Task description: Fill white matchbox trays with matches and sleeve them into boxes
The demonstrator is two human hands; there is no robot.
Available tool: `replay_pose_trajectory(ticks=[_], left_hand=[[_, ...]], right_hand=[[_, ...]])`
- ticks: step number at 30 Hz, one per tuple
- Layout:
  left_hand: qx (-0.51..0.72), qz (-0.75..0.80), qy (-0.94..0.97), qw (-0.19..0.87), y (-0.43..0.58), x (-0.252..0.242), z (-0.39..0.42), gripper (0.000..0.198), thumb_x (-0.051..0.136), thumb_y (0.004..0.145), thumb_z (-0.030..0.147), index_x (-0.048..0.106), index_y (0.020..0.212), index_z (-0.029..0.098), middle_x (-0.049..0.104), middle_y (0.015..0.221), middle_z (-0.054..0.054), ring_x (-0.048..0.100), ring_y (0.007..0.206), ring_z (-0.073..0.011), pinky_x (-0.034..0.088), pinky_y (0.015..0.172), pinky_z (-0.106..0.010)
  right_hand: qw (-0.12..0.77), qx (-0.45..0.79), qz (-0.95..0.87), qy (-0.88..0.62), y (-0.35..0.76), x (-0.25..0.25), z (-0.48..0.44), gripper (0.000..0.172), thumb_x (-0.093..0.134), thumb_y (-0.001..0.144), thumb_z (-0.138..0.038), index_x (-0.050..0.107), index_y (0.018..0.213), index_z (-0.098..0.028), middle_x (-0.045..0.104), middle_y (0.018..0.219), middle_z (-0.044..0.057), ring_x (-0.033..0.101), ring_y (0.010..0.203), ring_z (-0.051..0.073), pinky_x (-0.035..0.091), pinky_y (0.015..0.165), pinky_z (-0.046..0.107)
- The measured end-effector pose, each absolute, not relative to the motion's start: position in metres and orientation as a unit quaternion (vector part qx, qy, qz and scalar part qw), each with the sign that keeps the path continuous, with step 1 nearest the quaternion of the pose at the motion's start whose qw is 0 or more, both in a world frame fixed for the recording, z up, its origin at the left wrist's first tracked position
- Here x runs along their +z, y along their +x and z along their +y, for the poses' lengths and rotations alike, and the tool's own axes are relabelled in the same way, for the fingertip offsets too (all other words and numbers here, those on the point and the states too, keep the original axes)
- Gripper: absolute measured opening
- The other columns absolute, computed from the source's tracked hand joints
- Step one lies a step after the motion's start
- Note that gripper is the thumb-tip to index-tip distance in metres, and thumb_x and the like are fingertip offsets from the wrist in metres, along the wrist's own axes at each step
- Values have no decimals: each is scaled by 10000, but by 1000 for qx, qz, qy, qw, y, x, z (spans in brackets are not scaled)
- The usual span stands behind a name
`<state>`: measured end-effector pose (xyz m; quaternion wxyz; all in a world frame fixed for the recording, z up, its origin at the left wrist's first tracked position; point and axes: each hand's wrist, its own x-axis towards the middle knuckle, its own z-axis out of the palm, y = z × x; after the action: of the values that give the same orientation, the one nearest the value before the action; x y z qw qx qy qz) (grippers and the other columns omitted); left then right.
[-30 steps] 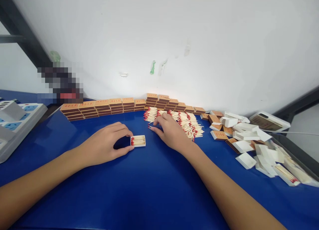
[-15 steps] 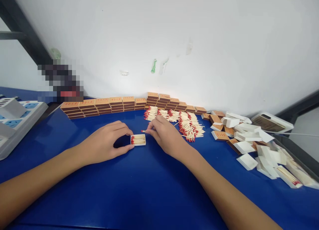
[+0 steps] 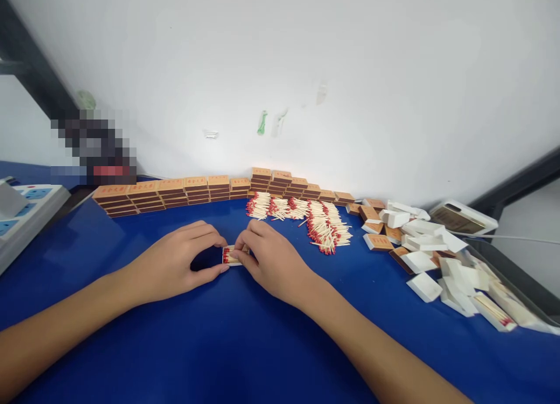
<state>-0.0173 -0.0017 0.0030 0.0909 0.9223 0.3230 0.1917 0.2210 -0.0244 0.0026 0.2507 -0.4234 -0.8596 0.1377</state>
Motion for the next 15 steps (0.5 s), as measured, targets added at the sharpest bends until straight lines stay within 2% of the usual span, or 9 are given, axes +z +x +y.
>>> replay_pose_trajectory(ticks=[9,15], left_hand=[[192,325,922,89,-18,4,-2,231,678,995,375,690,1139,195,720,1069,-78,658,1016,-263,556,886,-419],[192,325,922,90,-18,4,-1,244,667,1001,394,694,1144,199,721,1071,-80,657,1008,-260,559,879,-421]], right_hand=[[300,48,-825,-476,245,-9,-1,108,619,1026,-236,646,923,-217,630,906,52,588,828,207,469,747,351],[277,2,-825,-493,269,-12,21,130,542,1043,-204,669,1048,-228,638,1013,97,601,989,270,496,876,419]])
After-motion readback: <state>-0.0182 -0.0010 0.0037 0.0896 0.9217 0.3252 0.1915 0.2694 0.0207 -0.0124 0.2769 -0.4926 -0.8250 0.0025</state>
